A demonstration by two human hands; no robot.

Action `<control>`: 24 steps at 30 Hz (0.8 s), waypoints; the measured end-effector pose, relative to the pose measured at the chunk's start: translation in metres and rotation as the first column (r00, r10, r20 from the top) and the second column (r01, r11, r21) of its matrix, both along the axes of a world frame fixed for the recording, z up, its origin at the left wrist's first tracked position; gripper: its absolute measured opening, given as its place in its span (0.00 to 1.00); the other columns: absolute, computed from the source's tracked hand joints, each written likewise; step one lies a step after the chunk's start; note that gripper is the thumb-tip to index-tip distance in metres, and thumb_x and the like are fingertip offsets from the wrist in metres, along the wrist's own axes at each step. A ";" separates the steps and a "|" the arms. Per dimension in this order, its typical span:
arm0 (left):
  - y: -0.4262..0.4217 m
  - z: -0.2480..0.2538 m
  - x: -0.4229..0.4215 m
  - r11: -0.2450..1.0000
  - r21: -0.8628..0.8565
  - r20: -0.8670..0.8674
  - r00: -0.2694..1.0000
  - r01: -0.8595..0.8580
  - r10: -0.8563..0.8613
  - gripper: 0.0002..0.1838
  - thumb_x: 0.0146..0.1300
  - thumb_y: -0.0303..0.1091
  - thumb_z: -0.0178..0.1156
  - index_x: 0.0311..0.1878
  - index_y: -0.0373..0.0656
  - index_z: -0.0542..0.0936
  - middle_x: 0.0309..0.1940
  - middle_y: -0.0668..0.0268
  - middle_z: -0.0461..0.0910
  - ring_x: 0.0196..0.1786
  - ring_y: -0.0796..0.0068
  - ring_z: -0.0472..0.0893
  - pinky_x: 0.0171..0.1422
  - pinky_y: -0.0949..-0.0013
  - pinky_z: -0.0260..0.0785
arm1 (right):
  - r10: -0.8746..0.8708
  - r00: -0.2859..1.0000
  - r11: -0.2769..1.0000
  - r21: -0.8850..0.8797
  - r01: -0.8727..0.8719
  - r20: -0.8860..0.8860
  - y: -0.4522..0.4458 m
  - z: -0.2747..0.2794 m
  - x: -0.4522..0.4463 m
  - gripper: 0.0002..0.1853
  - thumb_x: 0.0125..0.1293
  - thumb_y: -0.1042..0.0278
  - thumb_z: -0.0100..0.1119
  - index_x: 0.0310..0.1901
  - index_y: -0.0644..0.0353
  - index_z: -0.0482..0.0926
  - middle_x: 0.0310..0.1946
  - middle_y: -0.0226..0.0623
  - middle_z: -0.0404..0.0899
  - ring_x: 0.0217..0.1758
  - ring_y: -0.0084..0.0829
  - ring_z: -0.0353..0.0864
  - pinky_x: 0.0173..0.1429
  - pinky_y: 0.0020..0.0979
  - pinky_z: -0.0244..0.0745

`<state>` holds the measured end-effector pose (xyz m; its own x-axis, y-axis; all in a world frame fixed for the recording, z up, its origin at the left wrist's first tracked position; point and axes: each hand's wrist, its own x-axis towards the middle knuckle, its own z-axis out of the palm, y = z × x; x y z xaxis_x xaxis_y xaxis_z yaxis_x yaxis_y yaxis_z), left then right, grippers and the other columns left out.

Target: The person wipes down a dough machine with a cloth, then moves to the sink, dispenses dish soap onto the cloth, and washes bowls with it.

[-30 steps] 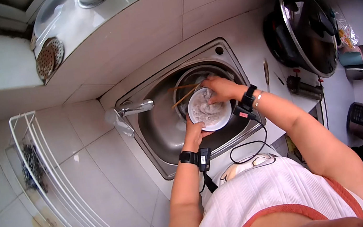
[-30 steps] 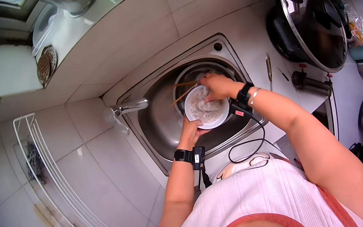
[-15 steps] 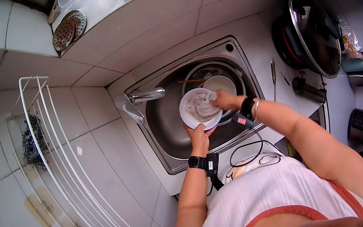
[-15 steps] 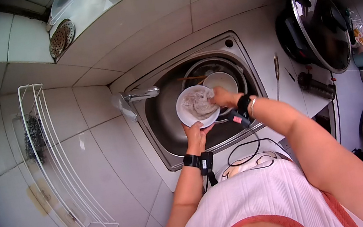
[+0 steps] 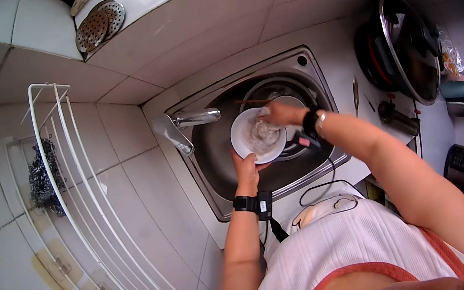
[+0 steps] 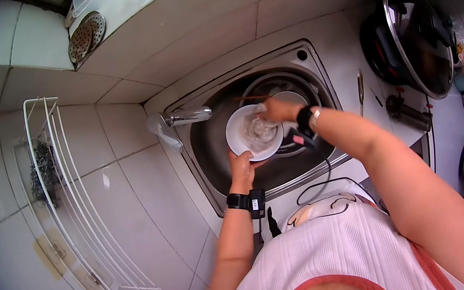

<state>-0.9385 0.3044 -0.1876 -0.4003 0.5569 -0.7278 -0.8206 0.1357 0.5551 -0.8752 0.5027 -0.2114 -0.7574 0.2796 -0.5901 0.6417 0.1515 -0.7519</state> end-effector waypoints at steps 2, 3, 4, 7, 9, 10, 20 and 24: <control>0.013 0.006 0.018 0.998 -0.054 -0.015 1.000 -0.027 0.026 0.38 0.45 0.15 0.42 0.63 0.52 0.52 0.57 0.53 0.63 0.53 0.45 0.75 0.38 0.45 0.80 | -0.516 0.856 0.841 -0.176 0.512 0.024 -0.038 -0.004 0.026 0.12 0.61 0.70 0.56 0.42 0.69 0.79 0.34 0.40 0.82 0.36 0.27 0.79 0.42 0.31 0.74; 0.017 0.000 0.033 0.981 -0.031 0.013 0.982 -0.190 0.191 0.39 0.46 0.14 0.42 0.64 0.54 0.52 0.59 0.54 0.62 0.57 0.45 0.71 0.42 0.42 0.78 | -0.713 0.701 0.657 -0.335 0.676 0.016 -0.057 -0.006 0.033 0.13 0.61 0.76 0.53 0.47 0.69 0.77 0.39 0.37 0.80 0.40 0.29 0.78 0.46 0.31 0.73; 0.019 -0.004 0.047 0.938 -0.017 0.043 0.937 -0.345 0.346 0.39 0.47 0.13 0.41 0.64 0.56 0.52 0.61 0.56 0.60 0.60 0.45 0.67 0.46 0.40 0.76 | -0.771 0.633 0.592 -0.281 0.755 0.077 -0.072 -0.005 0.037 0.14 0.60 0.77 0.52 0.48 0.69 0.76 0.42 0.39 0.80 0.44 0.30 0.78 0.49 0.30 0.72; 0.014 -0.020 0.060 0.945 0.061 0.146 0.939 -0.322 0.310 0.36 0.56 0.15 0.46 0.65 0.59 0.51 0.64 0.60 0.57 0.65 0.51 0.62 0.55 0.35 0.67 | -0.865 0.493 0.454 -0.268 0.850 0.097 -0.082 -0.021 0.047 0.14 0.59 0.78 0.53 0.47 0.70 0.76 0.39 0.39 0.80 0.42 0.31 0.79 0.47 0.33 0.74; 0.007 -0.017 0.049 0.948 0.185 0.311 0.931 -0.258 0.193 0.31 0.61 0.25 0.53 0.64 0.59 0.54 0.62 0.60 0.60 0.64 0.54 0.64 0.56 0.36 0.65 | -0.572 0.806 0.801 -0.107 0.588 0.153 -0.039 -0.014 0.045 0.16 0.54 0.78 0.56 0.46 0.70 0.77 0.35 0.41 0.81 0.39 0.31 0.80 0.44 0.34 0.75; 0.005 -0.021 0.035 0.948 0.185 0.309 0.931 -0.258 0.193 0.31 0.61 0.25 0.53 0.64 0.59 0.54 0.62 0.60 0.60 0.64 0.54 0.64 0.56 0.36 0.65 | -0.320 0.938 0.946 -0.007 0.324 0.129 -0.010 -0.031 0.041 0.16 0.52 0.77 0.57 0.44 0.68 0.78 0.34 0.43 0.82 0.38 0.35 0.81 0.42 0.36 0.76; 0.030 -0.009 -0.031 0.881 0.060 0.073 0.878 0.470 -0.474 0.40 0.47 0.21 0.46 0.66 0.55 0.52 0.59 0.54 0.61 0.51 0.43 0.74 0.33 0.43 0.79 | 0.794 0.601 0.495 0.483 -0.723 0.086 -0.002 0.058 -0.067 0.13 0.47 0.63 0.62 0.36 0.57 0.83 0.32 0.45 0.82 0.40 0.47 0.81 0.43 0.41 0.76; 0.018 -0.004 -0.025 0.935 0.051 -0.041 0.937 0.350 -0.348 0.41 0.44 0.19 0.44 0.66 0.55 0.52 0.59 0.53 0.61 0.50 0.40 0.75 0.32 0.41 0.78 | 0.383 0.922 0.890 0.248 -0.383 0.053 0.028 0.026 -0.031 0.15 0.51 0.63 0.63 0.40 0.60 0.81 0.31 0.45 0.82 0.36 0.41 0.83 0.40 0.37 0.76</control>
<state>-0.9638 0.3227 -0.1914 -0.1954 0.7056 -0.6811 -0.7096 0.3777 0.5949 -0.9060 0.5304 -0.1856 -0.8343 0.1058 -0.5411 0.4974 0.5678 -0.6559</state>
